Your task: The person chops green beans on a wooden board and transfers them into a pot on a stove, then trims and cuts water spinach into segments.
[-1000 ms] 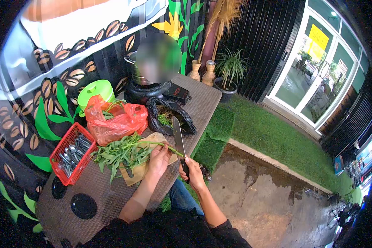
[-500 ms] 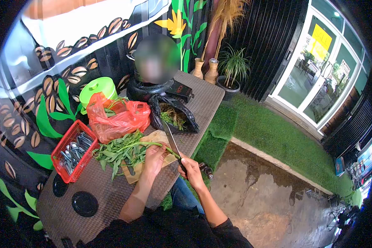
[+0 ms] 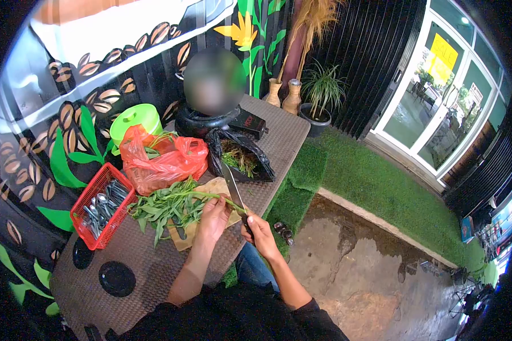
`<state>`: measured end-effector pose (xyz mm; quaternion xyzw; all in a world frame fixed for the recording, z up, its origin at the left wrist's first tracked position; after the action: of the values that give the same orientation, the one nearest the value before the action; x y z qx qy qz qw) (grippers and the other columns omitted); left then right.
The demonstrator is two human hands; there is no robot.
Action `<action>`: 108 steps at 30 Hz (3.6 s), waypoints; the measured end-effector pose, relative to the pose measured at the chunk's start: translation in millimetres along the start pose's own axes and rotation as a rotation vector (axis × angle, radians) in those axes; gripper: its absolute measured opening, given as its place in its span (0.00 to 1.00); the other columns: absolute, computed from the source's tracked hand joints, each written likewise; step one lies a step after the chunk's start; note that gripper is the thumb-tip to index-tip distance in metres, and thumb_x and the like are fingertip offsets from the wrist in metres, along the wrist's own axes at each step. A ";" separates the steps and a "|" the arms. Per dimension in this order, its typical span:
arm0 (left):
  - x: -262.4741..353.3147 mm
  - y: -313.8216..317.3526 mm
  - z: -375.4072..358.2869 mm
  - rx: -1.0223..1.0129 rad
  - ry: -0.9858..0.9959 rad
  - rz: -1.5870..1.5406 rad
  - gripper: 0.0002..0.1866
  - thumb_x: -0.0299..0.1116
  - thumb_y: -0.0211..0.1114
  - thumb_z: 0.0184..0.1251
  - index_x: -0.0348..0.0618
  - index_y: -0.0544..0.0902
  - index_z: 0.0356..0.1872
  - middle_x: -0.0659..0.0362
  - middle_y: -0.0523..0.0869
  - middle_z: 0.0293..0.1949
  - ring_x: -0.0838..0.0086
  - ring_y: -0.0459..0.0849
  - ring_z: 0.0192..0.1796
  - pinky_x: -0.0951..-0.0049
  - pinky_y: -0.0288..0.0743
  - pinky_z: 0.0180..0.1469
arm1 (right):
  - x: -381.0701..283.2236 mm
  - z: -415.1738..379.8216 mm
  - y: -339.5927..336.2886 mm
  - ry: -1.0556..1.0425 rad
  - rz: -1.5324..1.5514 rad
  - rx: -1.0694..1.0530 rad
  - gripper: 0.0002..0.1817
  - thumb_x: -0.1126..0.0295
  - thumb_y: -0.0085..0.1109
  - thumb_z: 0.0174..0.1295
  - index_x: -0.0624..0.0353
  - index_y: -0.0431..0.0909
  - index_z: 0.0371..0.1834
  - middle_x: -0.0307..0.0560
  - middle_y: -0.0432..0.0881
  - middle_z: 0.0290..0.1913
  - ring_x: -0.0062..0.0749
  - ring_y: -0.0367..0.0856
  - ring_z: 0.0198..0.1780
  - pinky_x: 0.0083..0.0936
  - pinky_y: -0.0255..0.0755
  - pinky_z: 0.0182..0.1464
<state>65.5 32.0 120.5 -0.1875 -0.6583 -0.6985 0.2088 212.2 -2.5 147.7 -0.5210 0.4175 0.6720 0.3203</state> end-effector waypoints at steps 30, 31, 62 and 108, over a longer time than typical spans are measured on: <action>-15.4 -5.0 2.7 -0.092 -0.011 0.259 0.08 0.22 0.65 0.57 0.34 0.81 0.39 0.56 0.84 0.38 0.75 0.81 0.40 0.76 0.72 0.48 | 11.4 3.9 -12.3 0.016 0.035 0.097 0.17 0.65 0.39 0.72 0.62 0.70 0.57 0.35 0.63 0.18 0.15 0.57 0.17 0.14 0.51 0.18; -14.7 0.5 1.0 -0.093 -0.011 0.258 0.08 0.22 0.65 0.57 0.34 0.81 0.39 0.56 0.84 0.38 0.75 0.81 0.40 0.76 0.72 0.48 | 10.3 2.9 -13.1 0.016 0.033 0.097 0.17 0.65 0.39 0.72 0.62 0.70 0.57 0.35 0.63 0.18 0.15 0.57 0.17 0.14 0.51 0.18; -21.7 -6.7 -2.2 -0.059 -0.042 0.116 0.07 0.26 0.61 0.63 0.36 0.80 0.40 0.58 0.83 0.38 0.73 0.81 0.42 0.72 0.73 0.50 | 17.7 3.1 -13.3 -0.052 -0.129 0.156 0.19 0.65 0.44 0.70 0.58 0.68 0.63 0.31 0.64 0.19 0.13 0.56 0.19 0.12 0.53 0.20; 4.4 -16.9 -3.0 0.016 0.012 0.349 0.09 0.24 0.64 0.60 0.31 0.80 0.40 0.54 0.84 0.37 0.74 0.82 0.38 0.76 0.77 0.45 | 58.2 12.1 -22.5 0.058 -0.023 0.127 0.15 0.58 0.45 0.70 0.58 0.74 0.35 0.32 0.64 0.18 0.13 0.56 0.17 0.13 0.49 0.18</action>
<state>52.7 29.6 108.5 -0.2933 -0.6199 -0.6475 0.3323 211.8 18.1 87.6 -0.5238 0.4622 0.6251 0.3482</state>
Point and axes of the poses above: each hand's wrist, its own z-axis towards the middle knuckle, its own y-axis out of the palm, x = y × z, the point moved 2 cm from there along z, towards the middle knuckle
